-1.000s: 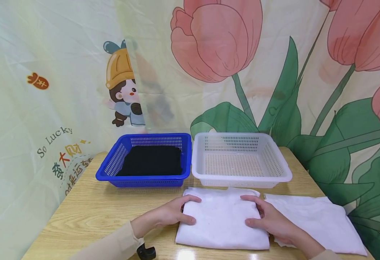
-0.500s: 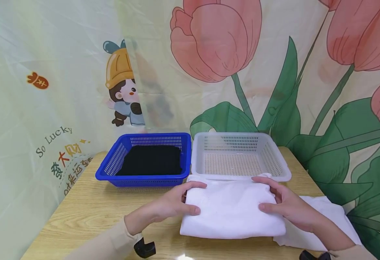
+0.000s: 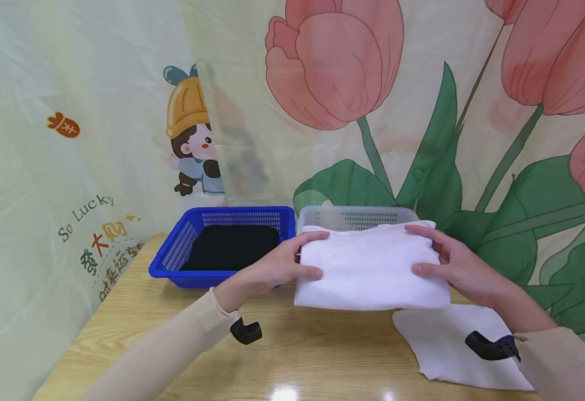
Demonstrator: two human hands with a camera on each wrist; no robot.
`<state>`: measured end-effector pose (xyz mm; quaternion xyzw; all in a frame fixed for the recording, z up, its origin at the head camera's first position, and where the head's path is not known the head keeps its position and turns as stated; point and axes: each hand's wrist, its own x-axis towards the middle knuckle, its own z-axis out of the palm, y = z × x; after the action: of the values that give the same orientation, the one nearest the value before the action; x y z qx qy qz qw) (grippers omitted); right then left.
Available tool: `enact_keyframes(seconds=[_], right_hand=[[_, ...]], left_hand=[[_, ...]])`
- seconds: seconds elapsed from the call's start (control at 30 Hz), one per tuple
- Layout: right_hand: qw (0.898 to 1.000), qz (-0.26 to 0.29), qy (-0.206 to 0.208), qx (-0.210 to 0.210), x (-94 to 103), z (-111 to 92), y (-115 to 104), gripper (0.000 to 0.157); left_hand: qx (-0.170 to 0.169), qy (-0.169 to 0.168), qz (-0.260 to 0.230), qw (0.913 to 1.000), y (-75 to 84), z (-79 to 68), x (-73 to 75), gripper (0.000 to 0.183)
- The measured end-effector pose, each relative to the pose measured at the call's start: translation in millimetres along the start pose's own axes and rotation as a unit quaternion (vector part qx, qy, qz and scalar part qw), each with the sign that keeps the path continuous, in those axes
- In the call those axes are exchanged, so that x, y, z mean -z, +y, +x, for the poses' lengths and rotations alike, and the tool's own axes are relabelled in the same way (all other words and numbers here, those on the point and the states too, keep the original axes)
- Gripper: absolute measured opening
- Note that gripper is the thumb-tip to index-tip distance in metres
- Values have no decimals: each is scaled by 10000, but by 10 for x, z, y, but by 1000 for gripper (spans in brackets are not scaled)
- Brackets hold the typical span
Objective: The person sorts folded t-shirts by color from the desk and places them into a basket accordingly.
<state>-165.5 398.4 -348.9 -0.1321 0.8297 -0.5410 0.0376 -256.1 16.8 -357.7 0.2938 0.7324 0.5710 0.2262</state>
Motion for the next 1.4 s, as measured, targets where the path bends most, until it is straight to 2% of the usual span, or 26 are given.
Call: enact_keyframes(seconds=[0.27,0.43,0.53,0.7,0.93,1.13,1.4], right_hand=[[9996,-191,166,-81,203,427,195,73],[9992,-220,163,-283,326,660,311,75],[9988,-221,125,-417,375,781,391,77],[9977,-216,69,-637,441,932,580,81],[9958,-70,-58,-910,474,1030,817,87],[9953,-76,-113,-960,393,1153,878,91],[9957,-87,-20,-924,382,1255,951,90]], left_hand=[[179,575,-177,9980,-105,528,-1,80],[105,927,-169,9955,-231,838,9,82],[93,1041,-237,9942,-308,991,11,82],[80,1185,-56,9929,-408,1182,-24,84],[188,1363,31,9905,-509,1325,-117,84],[454,1663,-326,9845,-546,1358,-131,84],[549,1891,-468,9793,-576,1419,-149,80]])
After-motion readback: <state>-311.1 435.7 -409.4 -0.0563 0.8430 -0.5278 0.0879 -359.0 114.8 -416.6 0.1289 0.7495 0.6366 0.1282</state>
